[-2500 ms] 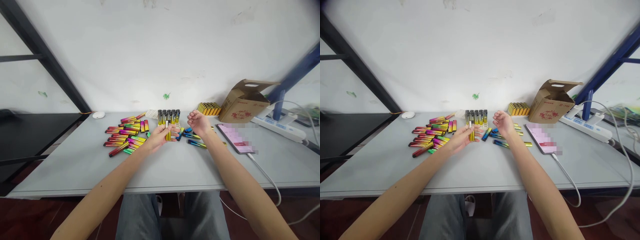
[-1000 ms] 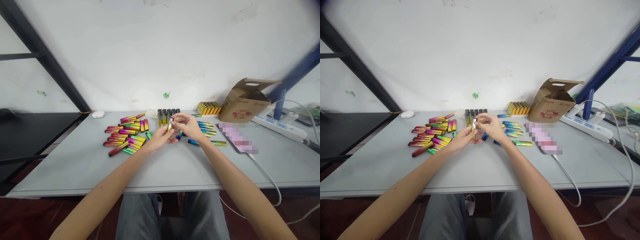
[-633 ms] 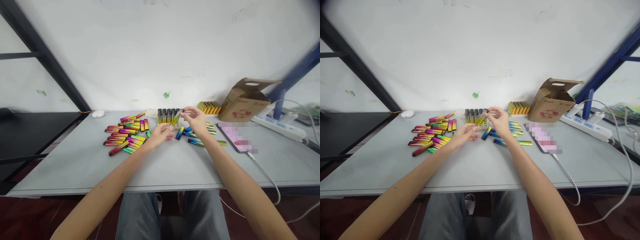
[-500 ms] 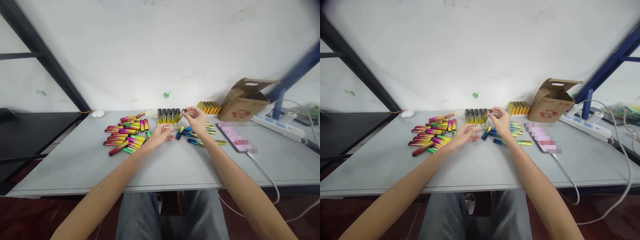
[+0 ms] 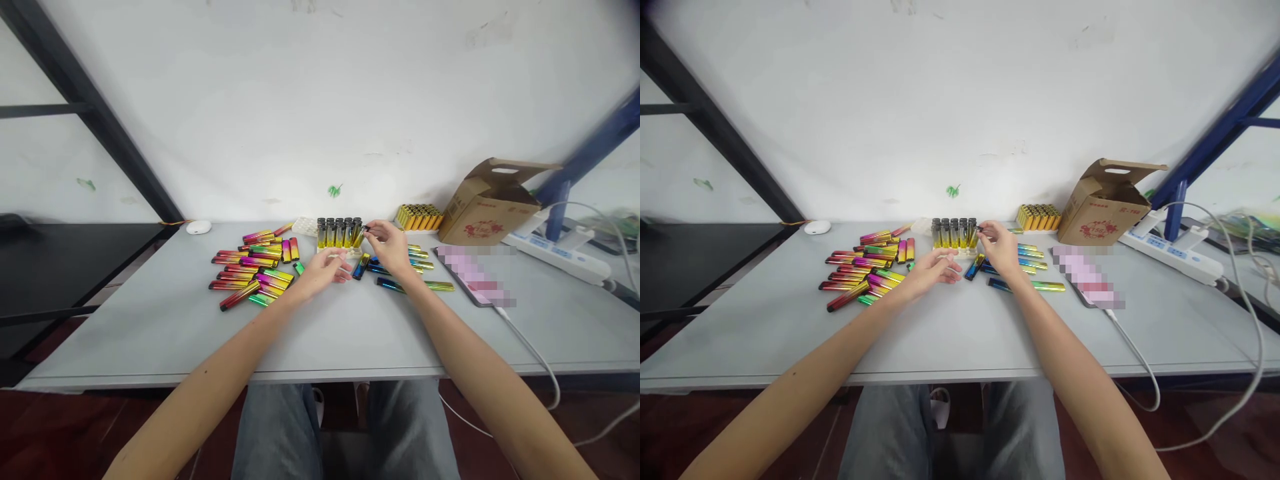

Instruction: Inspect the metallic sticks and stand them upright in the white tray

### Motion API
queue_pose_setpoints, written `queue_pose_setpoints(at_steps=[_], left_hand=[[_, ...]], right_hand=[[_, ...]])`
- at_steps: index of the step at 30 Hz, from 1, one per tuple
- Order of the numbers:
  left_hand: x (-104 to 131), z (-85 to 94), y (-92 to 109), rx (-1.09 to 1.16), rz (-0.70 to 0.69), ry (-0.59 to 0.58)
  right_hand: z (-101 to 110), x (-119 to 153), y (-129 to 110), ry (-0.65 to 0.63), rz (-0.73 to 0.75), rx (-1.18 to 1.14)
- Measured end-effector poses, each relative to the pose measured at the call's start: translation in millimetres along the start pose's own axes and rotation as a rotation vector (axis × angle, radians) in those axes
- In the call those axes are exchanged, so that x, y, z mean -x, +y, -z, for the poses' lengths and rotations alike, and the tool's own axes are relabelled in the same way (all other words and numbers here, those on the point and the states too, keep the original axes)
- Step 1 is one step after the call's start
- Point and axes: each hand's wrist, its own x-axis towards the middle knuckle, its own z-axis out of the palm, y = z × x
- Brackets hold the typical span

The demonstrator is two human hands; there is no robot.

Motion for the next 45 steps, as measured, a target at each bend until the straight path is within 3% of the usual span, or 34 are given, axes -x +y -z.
queue_pose_setpoints(at_steps=[5, 10, 16, 18, 29, 34, 41, 45], left_hand=[[-2, 1.8, -1, -0.029, -0.029, 0.037], [-7, 6.7, -7, -0.149, -0.138, 0.086], [-3, 14.7, -13, -0.776, -0.555, 0.238], [-1, 16.0, -14, -0.943, -0.61, 0.257], [0, 18.7, -16, -1.211, -0.487, 0.326], [-1, 21.2, -16, -1.308, -0.375, 0.247], [1, 23.0, -11, -1.234, -0.325, 0.136], [1, 23.8, -10, -1.223, -0.271, 0.118]], right_hand=[[2, 2, 3, -0.018, 0.173, 0.282], [2, 3, 9, -0.088, 0.192, 0.349], [4, 2, 9, -0.091, 0.185, 0.321], [6, 1, 8, -0.09, 0.182, 0.308], [8, 2, 4, -0.108, 0.176, 0.289], [8, 2, 5, -0.119, 0.175, 0.284], [7, 6, 10, -0.109, 0.158, 0.293], [18, 3, 21, -0.092, 0.109, 0.307]])
